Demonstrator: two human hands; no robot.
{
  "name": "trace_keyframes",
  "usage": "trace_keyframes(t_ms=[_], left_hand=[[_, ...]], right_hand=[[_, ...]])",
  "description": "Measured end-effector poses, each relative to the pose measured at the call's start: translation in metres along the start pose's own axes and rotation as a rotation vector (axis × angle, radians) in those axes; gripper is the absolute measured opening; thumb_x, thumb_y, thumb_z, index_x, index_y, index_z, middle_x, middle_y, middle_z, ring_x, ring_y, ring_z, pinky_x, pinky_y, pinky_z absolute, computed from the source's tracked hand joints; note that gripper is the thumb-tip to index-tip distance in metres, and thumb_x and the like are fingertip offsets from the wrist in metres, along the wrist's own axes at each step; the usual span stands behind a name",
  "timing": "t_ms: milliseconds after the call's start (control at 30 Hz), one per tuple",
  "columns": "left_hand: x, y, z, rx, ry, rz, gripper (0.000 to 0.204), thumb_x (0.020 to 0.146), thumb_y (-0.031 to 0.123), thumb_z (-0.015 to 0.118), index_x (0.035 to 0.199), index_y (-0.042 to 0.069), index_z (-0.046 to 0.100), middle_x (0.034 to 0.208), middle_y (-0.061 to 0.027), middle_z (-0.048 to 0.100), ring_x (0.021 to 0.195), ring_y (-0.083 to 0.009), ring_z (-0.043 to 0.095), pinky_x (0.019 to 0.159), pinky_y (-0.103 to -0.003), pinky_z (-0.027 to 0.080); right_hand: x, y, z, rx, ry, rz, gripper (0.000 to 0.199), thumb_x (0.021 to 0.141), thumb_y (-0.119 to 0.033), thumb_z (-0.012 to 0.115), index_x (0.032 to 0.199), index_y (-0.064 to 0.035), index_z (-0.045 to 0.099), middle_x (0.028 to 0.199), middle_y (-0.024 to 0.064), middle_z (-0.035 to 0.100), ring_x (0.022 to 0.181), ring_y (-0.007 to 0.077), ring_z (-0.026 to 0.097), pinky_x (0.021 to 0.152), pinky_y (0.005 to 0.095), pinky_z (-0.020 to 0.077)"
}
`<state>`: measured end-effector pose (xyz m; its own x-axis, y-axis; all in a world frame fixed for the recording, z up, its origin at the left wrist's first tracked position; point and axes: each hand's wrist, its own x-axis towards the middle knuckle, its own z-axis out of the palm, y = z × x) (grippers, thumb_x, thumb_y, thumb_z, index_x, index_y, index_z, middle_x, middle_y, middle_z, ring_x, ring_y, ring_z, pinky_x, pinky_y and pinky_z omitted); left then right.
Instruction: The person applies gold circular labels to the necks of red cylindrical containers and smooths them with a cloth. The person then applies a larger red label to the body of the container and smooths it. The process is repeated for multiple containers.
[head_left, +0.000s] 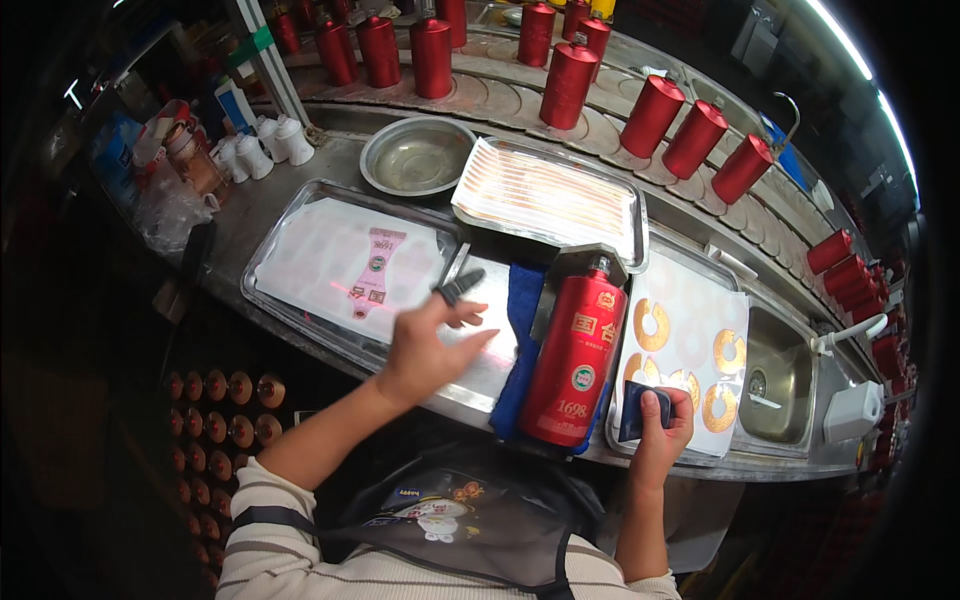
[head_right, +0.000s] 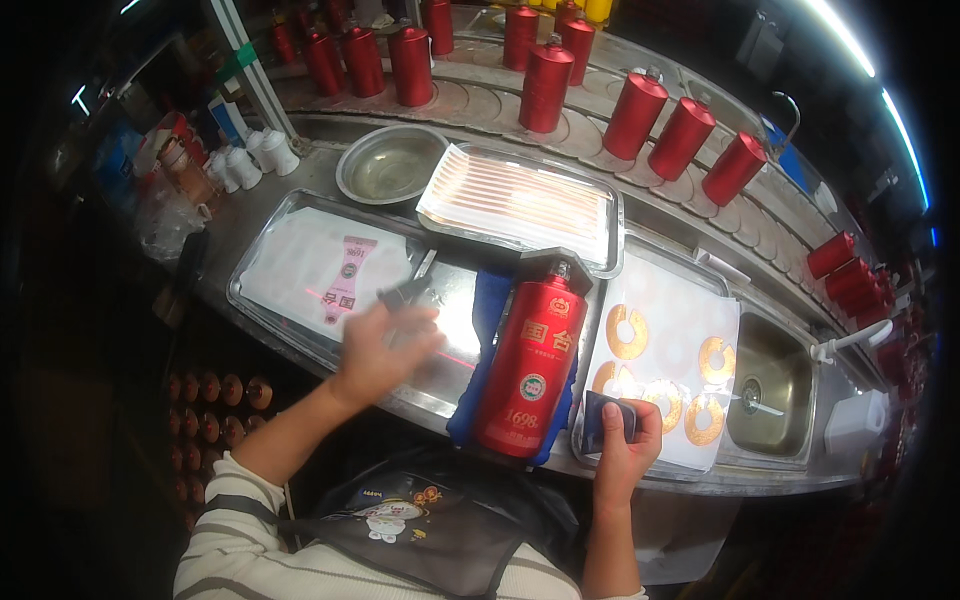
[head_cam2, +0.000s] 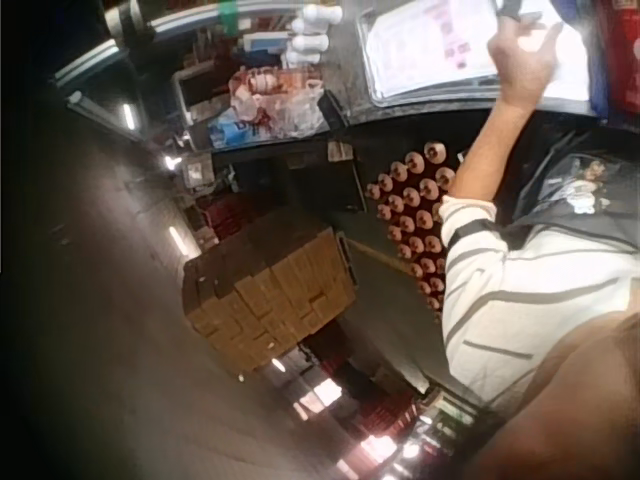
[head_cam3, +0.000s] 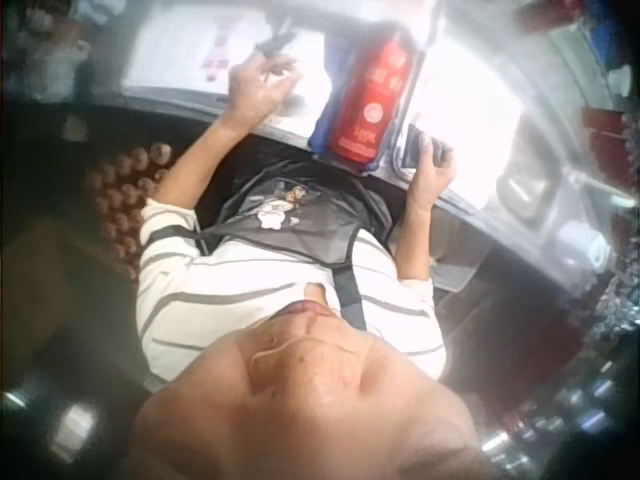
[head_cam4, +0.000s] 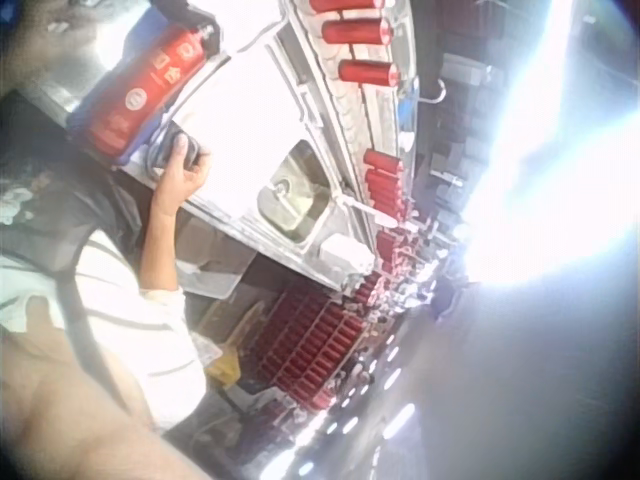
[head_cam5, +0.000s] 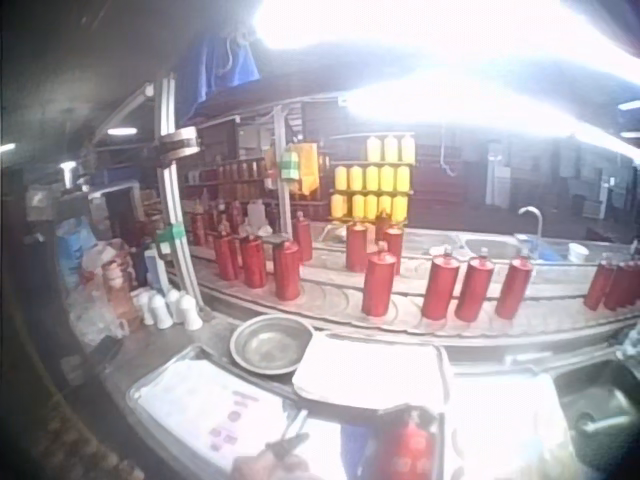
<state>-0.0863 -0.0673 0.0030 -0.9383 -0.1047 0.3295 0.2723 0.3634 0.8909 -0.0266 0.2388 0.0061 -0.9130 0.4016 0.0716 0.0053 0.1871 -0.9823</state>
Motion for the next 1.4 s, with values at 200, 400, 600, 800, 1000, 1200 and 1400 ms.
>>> trace_keyframes(t_ms=[200,400,600,800,1000,1200,1400], left_hand=[[0.16,-0.083,-0.008,0.428,0.141,-0.224,0.047,0.074,0.032,0.086,0.095,0.001,0.057,0.092,-0.0128,0.073,0.085,-0.0318,0.07,0.076,-0.044,0.054],[0.194,-0.105,0.015,0.588,0.011,-0.355,0.045,0.074,0.025,0.081,0.102,0.0,0.058,0.088,-0.0129,0.072,0.087,-0.0342,0.071,0.08,-0.046,0.055],[0.197,-0.109,0.005,0.61,0.045,-0.229,0.025,0.078,0.011,0.07,0.096,0.0,0.058,0.08,-0.015,0.072,0.084,-0.0375,0.071,0.078,-0.046,0.054],[0.187,-0.032,0.025,0.65,-0.061,0.04,0.016,0.08,0.006,0.067,0.085,0.0,0.053,0.078,-0.0167,0.071,0.075,-0.0367,0.068,0.07,-0.045,0.051],[0.173,0.08,0.068,0.247,-0.363,0.405,0.023,0.082,0.005,0.072,0.101,-0.001,0.06,0.079,-0.0107,0.07,0.072,-0.0187,0.066,0.068,-0.032,0.049],[0.127,0.115,0.052,-0.001,-0.234,0.355,0.027,0.087,0.004,0.075,0.111,0.0,0.063,0.085,-0.0021,0.07,0.08,-0.0081,0.064,0.075,-0.024,0.05],[0.014,0.096,0.042,-0.42,-0.217,0.044,0.047,0.088,-0.004,0.072,0.131,-0.004,0.055,0.086,-0.0037,0.07,0.079,-0.0082,0.063,0.075,-0.023,0.049]], right_hand=[[0.01,0.006,0.016,0.121,-0.135,0.052,0.023,0.098,-0.008,0.066,0.119,-0.0004,0.063,0.1,0.0,0.064,0.086,0.0039,0.056,0.081,0.0187,0.0457],[0.025,0.004,0.005,0.199,-0.08,0.124,0.016,0.097,-0.007,0.066,0.111,-0.0012,0.064,0.104,0.0007,0.062,0.095,0.0078,0.056,0.085,0.0219,0.0457],[0.059,-0.001,0.003,0.151,-0.11,0.12,0.014,0.096,-0.005,0.063,0.11,-0.0009,0.063,0.103,0.0022,0.063,0.092,0.0066,0.058,0.085,0.0219,0.0461],[0.135,-0.034,0.027,0.048,-0.324,0.012,0.011,0.092,-0.008,0.063,0.099,-0.0008,0.068,0.078,-0.0021,0.057,0.07,0.0043,0.052,0.066,0.0221,0.0425],[0.186,-0.078,0.104,-0.104,-0.684,-0.212,0.053,0.08,-0.01,0.06,0.132,0.0004,0.062,0.088,0.0047,0.064,0.07,0.0081,0.057,0.071,0.0271,0.0498],[0.156,-0.109,0.019,0.007,-0.837,0.041,0.015,0.084,-0.018,0.069,0.088,-0.0032,0.066,0.073,-0.0034,0.059,0.058,0.0002,0.046,0.049,0.0184,0.0287],[0.053,-0.109,-0.031,-0.174,-0.624,0.046,0.028,0.087,-0.027,0.072,0.079,0.0,0.066,0.063,-0.0034,0.053,0.05,0.0019,0.042,0.047,0.0194,0.0285]])
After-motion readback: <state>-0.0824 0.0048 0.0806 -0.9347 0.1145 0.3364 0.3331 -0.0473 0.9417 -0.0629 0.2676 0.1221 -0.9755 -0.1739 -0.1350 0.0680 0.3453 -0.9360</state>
